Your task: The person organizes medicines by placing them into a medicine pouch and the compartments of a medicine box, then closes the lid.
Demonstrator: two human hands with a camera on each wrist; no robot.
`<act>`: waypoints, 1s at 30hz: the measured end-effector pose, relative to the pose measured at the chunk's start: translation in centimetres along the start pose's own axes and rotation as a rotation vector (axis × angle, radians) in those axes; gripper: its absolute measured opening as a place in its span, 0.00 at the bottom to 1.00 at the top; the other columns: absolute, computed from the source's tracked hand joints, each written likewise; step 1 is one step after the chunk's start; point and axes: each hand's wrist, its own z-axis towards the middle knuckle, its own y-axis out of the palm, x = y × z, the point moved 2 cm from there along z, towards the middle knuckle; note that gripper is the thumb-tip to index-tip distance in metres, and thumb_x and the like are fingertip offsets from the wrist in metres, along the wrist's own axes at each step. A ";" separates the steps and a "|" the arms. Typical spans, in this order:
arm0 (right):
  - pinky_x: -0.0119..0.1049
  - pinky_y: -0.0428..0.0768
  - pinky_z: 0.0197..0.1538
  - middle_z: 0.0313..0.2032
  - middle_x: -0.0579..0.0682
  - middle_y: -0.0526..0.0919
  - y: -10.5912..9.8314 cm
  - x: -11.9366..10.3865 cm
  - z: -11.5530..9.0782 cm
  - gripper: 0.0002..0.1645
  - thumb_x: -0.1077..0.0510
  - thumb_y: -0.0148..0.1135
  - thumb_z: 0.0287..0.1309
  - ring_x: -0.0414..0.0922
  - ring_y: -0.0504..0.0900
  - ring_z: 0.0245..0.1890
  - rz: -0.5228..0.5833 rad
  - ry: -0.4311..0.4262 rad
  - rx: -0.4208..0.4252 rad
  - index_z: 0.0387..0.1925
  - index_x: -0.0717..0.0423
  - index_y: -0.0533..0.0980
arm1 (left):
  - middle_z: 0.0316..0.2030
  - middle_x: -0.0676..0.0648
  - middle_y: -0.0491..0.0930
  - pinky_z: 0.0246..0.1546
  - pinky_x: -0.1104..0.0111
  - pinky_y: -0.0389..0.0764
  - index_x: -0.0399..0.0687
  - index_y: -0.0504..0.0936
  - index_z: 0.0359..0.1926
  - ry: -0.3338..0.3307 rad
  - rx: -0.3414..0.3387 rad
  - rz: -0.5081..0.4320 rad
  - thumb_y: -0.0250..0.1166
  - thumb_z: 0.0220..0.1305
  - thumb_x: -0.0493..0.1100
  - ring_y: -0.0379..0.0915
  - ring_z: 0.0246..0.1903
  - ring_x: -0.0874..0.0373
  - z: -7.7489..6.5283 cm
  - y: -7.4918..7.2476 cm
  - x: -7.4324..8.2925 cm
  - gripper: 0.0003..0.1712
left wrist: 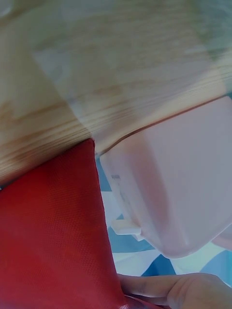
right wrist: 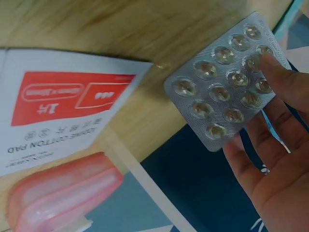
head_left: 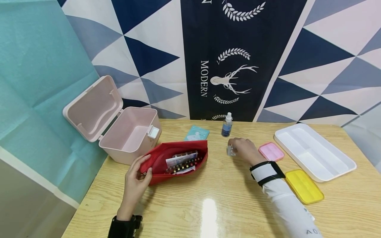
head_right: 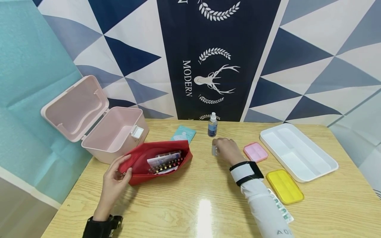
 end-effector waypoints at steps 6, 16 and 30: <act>0.44 0.76 0.29 0.31 0.50 0.83 -0.7 -0.9 -0.3 0.15 0.74 0.61 0.42 0.45 0.78 0.29 0.006 -0.018 0.015 0.33 0.55 0.79 | 0.51 0.42 0.72 0.30 0.80 0.78 0.39 0.75 0.53 -0.001 0.000 0.005 0.60 0.53 0.25 0.73 0.39 0.63 -0.1 0.0 -0.1 0.24; 0.40 0.75 0.29 0.29 0.46 0.81 -2.8 -3.9 -1.0 0.14 0.72 0.61 0.45 0.42 0.77 0.28 0.002 -0.097 0.082 0.33 0.53 0.79 | 0.51 0.44 0.72 0.30 0.80 0.78 0.41 0.75 0.53 -0.015 -0.002 0.020 0.60 0.53 0.26 0.73 0.39 0.64 -0.1 0.0 -0.1 0.24; 0.38 0.79 0.36 0.30 0.45 0.82 -7.2 -10.5 -2.0 0.12 0.67 0.66 0.46 0.42 0.81 0.32 0.019 -0.326 0.263 0.35 0.53 0.80 | 0.45 0.32 0.73 0.26 0.80 0.77 0.27 0.75 0.48 0.102 0.042 0.055 0.59 0.46 0.18 0.73 0.33 0.54 0.5 0.1 3.3 0.24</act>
